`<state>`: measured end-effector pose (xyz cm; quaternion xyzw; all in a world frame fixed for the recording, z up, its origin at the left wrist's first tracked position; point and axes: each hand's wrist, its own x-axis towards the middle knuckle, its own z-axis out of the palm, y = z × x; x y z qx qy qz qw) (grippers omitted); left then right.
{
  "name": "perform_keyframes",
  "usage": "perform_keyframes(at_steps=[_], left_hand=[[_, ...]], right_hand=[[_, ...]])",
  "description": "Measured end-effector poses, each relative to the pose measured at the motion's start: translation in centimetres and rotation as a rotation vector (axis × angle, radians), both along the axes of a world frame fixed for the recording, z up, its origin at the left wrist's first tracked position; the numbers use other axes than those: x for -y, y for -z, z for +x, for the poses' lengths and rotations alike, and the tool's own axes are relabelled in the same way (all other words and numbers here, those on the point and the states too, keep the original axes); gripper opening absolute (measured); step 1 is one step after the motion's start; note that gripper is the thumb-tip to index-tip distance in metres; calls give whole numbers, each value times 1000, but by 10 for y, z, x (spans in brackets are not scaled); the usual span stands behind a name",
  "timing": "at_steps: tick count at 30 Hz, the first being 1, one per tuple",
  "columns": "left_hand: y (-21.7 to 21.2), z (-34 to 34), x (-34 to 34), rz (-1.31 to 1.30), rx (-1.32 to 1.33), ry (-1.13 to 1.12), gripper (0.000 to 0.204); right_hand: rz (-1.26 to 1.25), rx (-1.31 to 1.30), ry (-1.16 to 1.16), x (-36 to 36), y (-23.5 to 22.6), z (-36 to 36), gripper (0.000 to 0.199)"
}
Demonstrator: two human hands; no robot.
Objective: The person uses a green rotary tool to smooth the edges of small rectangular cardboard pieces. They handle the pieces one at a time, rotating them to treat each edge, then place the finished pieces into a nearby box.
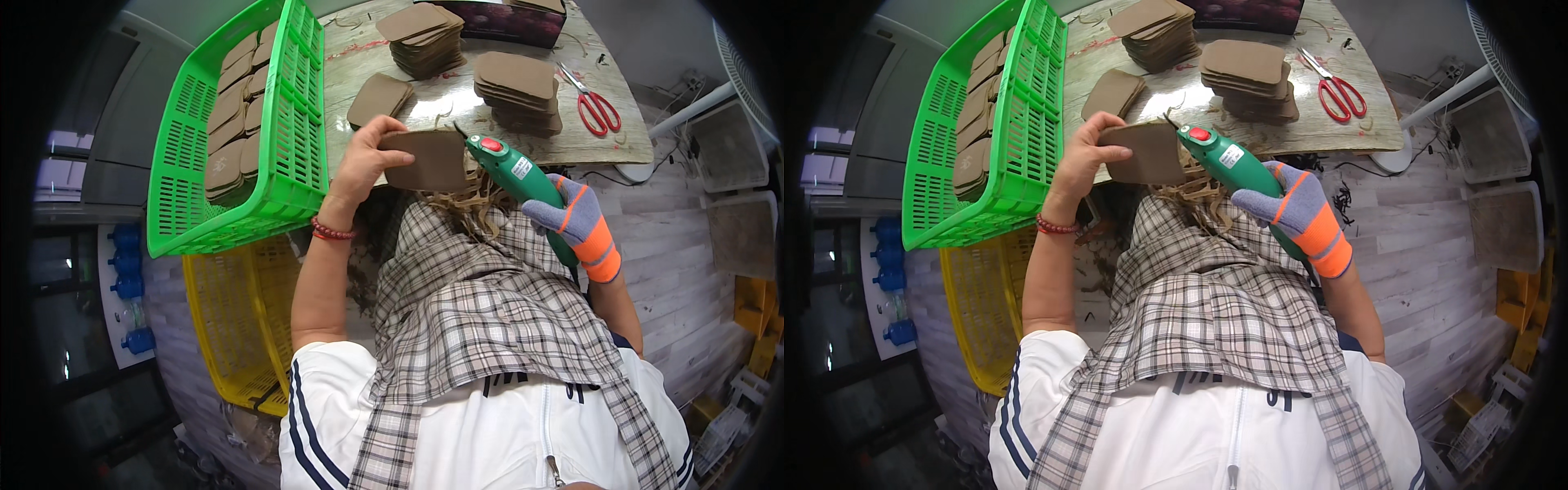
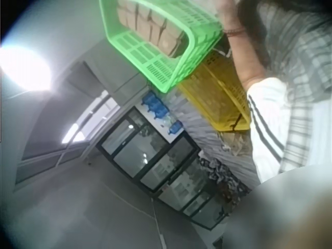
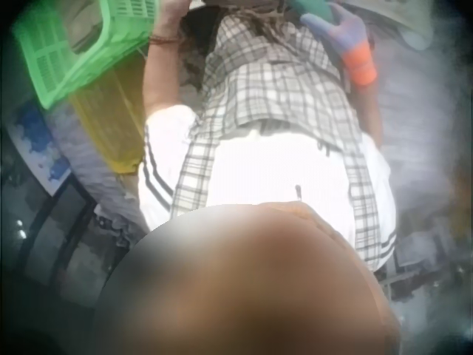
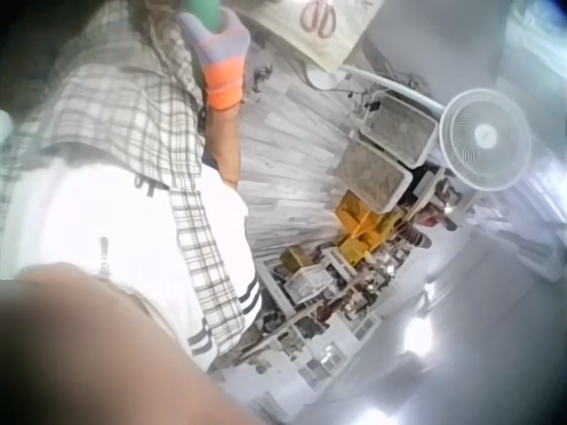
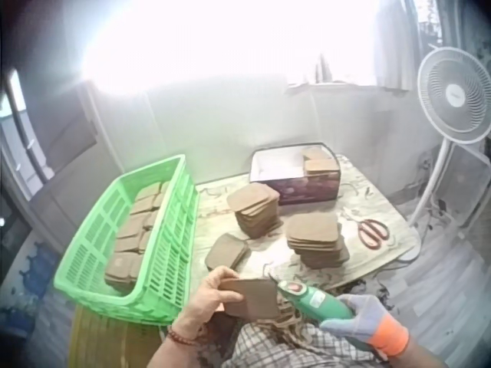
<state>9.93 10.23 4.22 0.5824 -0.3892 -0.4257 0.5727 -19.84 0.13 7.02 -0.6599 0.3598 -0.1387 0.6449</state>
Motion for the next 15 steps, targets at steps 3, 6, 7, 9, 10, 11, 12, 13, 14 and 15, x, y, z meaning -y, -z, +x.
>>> perform_keyframes(at_steps=[3, 6, 7, 9, 10, 11, 12, 13, 14, 15], left_hand=[[-7, 12, -4, -12, -30, -54, 25], [-2, 19, -2, -109, -80, -73, 22], [-2, 19, -2, -121, -84, -77, 22], [-2, 18, -1, -102, -85, -74, 19], [-4, 15, -1, -82, -76, -69, 20], [-6, 13, -1, -61, -68, -64, 20], [-6, 10, -1, -46, -79, -31, 20], [-5, 8, 0, -32, -90, 2, 20], [-5, 5, 1, -18, -100, 35, 20], [-5, 3, 3, -9, -86, 67, 20]], right_hand=[[-20, -6, -29, -1, 2, 1, 44], [-13, 3, -56, -5, 5, 3, 47], [-14, -21, -68, -5, 5, 4, 48], [-20, -55, -84, -6, 6, 4, 50], [-25, -66, -88, -6, 5, 4, 50], [-31, -78, -92, -6, 5, 4, 51], [-47, -76, -92, -7, 6, 4, 51], [-65, -75, -92, -7, 6, 5, 51], [-82, -74, -92, -7, 6, 5, 51], [-70, -75, -86, -8, 6, 6, 51]])
